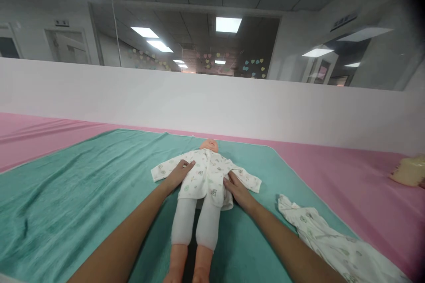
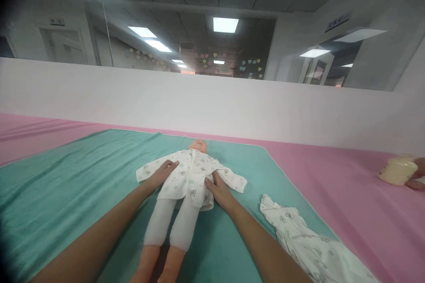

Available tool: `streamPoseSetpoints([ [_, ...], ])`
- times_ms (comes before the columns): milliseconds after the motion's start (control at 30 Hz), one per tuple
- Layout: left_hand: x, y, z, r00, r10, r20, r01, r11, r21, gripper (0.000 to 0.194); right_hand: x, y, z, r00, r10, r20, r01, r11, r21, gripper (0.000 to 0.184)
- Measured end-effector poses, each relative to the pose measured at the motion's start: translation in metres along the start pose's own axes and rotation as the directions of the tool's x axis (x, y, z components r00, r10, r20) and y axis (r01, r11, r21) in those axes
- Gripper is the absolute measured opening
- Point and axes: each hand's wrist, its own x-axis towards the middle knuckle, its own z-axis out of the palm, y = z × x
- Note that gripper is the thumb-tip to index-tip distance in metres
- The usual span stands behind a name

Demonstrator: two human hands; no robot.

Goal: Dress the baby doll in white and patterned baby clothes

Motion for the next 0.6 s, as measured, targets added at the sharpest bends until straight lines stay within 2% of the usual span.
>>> streamPoseSetpoints([
  [67,-0.002,0.001,0.016,1.000,0.002,0.025,0.001,0.993,-0.116,0.059,0.000,-0.004,-0.001,0.999,0.018,-0.039,-0.014,0.995,0.094,0.060],
  [167,-0.002,-0.001,0.040,0.995,0.080,0.052,-0.063,0.962,-0.264,0.065,0.002,-0.004,-0.005,0.988,0.090,-0.129,-0.061,0.975,0.212,0.065],
  [267,-0.003,-0.003,0.051,0.991,0.129,0.017,-0.120,0.954,-0.274,0.064,0.006,0.004,-0.007,0.979,0.107,-0.175,-0.056,0.960,0.274,0.065],
  [367,-0.004,-0.003,0.044,0.986,0.152,-0.068,-0.161,0.974,-0.157,0.053,0.011,0.016,-0.011,0.968,0.139,-0.211,-0.076,0.957,0.281,0.061],
  [467,-0.001,-0.005,0.024,0.960,0.186,-0.210,-0.185,0.982,0.026,0.039,0.016,0.031,-0.026,0.929,0.212,-0.303,-0.144,0.963,0.229,0.051],
  [533,0.004,-0.010,0.008,0.933,0.178,-0.314,-0.138,0.980,0.146,0.031,0.018,0.040,-0.045,0.897,0.261,-0.356,-0.210,0.962,0.176,0.046],
  [600,0.009,-0.018,-0.008,0.900,0.164,-0.405,-0.055,0.962,0.268,0.029,0.018,0.047,-0.067,0.867,0.246,-0.433,-0.263,0.965,0.022,0.042],
])
